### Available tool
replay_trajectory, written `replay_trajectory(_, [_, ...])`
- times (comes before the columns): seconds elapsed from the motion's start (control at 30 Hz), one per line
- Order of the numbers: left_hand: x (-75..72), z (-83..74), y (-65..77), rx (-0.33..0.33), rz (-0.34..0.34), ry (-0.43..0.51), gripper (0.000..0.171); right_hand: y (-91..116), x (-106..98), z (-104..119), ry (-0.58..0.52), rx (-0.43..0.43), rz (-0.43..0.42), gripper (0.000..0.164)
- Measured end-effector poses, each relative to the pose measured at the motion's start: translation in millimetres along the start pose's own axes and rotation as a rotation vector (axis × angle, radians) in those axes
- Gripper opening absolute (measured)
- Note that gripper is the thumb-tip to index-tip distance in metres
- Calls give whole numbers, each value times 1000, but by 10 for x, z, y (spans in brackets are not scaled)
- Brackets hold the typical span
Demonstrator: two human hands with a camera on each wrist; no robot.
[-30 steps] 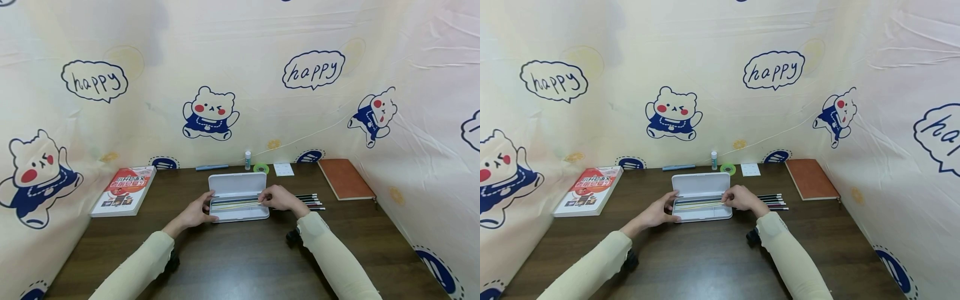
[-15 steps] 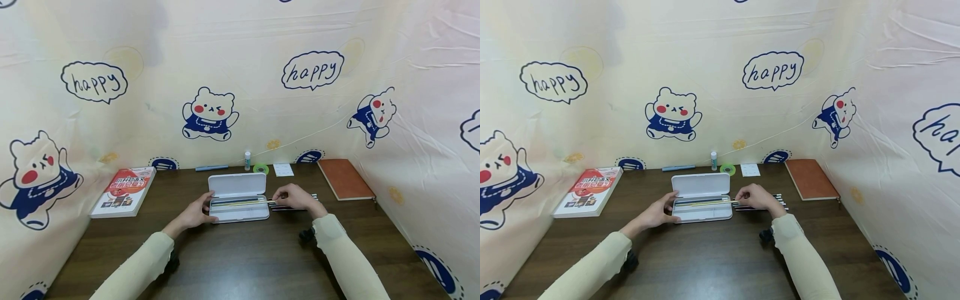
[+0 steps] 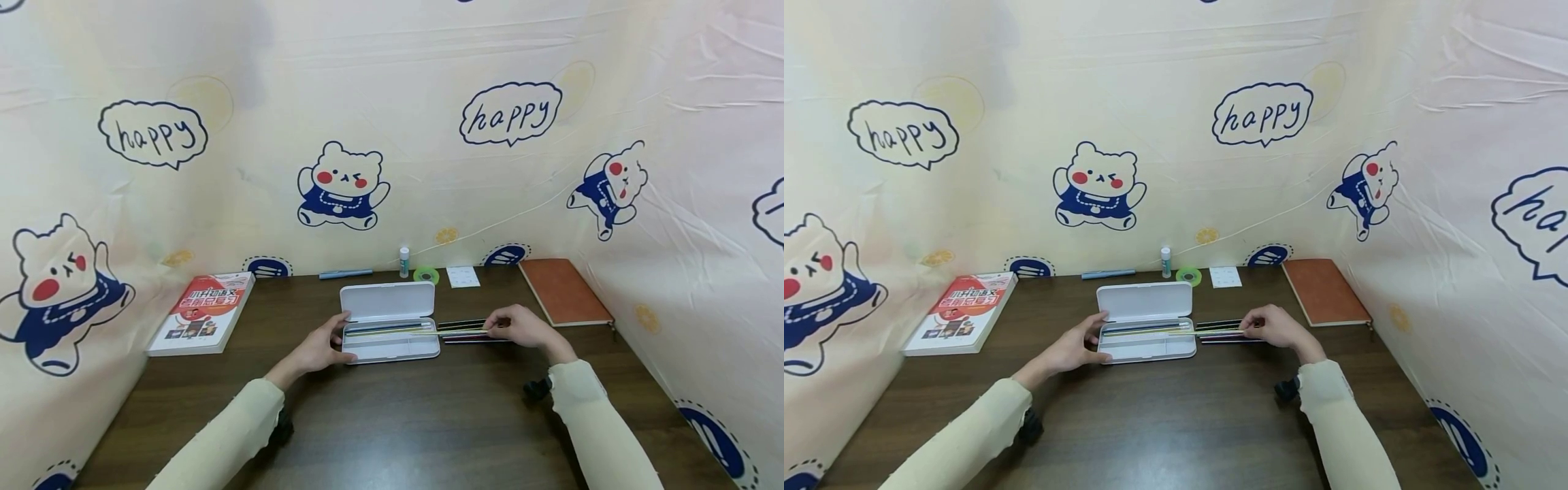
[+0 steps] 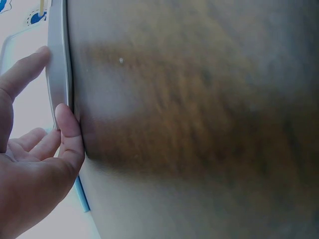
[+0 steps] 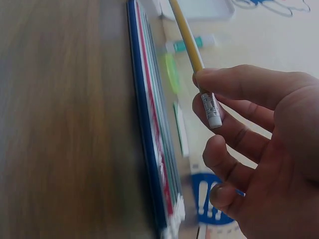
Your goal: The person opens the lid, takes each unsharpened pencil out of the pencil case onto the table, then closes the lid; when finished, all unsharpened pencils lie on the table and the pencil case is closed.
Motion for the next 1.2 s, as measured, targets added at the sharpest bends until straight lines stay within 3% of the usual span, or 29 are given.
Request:
replay_trajectory(0.63, [8, -1, 0, -1, 6, -1, 99, 392, -202, -431, 2, 88, 15, 5])
replay_trajectory(0.93, [1, -1, -1, -7, 7, 12, 100, 386, -238, -508, 70, 91, -53, 5])
replay_trajectory(1.2, [14, 1, -4, -5, 24, 0, 99, 348, -218, -516, 71, 95, -58, 6])
Point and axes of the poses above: each hand's wrist, its own y-axis away from the middle knuckle, its own x-axis out of the palm, z = x × y, the point moved 7 cm from there along -y, towards the middle knuckle, and after that the axes turned 8 degrees about -y, right-handed, at the moved point
